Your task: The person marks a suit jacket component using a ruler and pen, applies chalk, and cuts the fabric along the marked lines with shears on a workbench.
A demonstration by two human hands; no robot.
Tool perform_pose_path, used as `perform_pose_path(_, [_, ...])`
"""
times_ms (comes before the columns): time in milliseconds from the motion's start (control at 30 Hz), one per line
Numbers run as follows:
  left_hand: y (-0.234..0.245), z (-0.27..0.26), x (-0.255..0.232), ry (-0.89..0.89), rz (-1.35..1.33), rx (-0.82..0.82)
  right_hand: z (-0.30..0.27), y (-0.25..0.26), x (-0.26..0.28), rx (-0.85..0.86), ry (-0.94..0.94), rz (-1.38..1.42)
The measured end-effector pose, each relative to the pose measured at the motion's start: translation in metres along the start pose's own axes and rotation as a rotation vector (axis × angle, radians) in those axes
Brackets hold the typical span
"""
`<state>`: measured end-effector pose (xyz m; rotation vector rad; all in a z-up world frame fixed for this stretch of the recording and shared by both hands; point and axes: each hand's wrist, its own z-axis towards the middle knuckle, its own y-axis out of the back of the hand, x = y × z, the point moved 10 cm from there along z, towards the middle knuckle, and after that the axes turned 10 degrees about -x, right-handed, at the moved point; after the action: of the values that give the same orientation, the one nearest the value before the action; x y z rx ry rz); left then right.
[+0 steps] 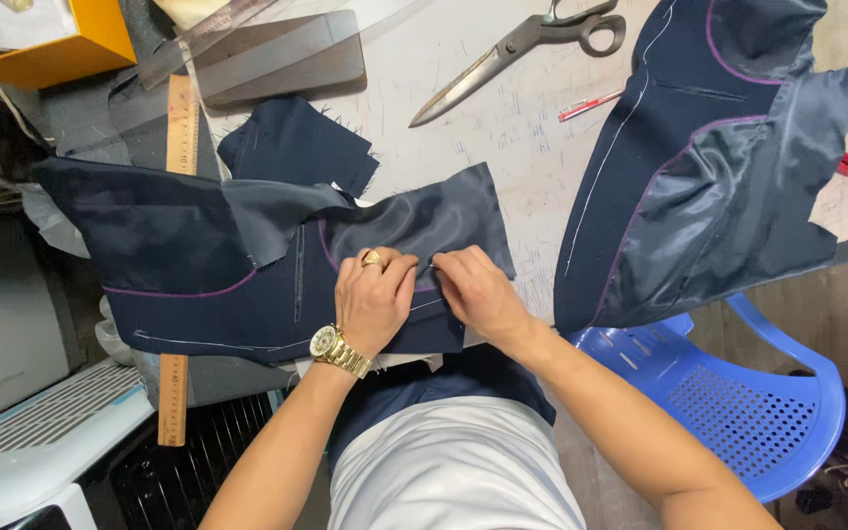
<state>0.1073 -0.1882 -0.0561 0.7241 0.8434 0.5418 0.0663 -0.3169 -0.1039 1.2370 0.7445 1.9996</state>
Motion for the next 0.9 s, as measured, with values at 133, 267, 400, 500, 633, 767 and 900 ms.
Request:
perform_pose_path(133, [0.002, -0.006, 0.007, 0.008, -0.033, -0.102, 0.011, 0.005, 0.021, -0.032, 0.132, -0.262])
perform_pose_path(267, [-0.001, -0.010, 0.013, 0.012, -0.053, -0.169, 0.009, -0.019, 0.035, 0.002, 0.358, -0.441])
perform_pose_path(400, [-0.002, -0.017, 0.016, 0.003, -0.056, -0.210, 0.022, -0.026, 0.050, 0.035, 0.526, -0.498])
perform_pose_path(500, [0.006, -0.014, 0.018, 0.030, -0.107, -0.234, 0.053, -0.002, 0.010, 0.095, 0.263, -0.514])
perform_pose_path(633, [0.009, -0.018, 0.022, 0.056, -0.089, -0.301, 0.047, 0.021, -0.007, 0.099, -0.021, -0.127])
perform_pose_path(767, [0.010, -0.012, 0.020, 0.042, -0.092, -0.296, 0.032, 0.009, 0.022, 0.153, 0.106, -0.159])
perform_pose_path(900, [0.007, -0.015, 0.021, 0.045, -0.086, -0.280, 0.015, -0.007, 0.006, 0.174, 0.057, -0.139])
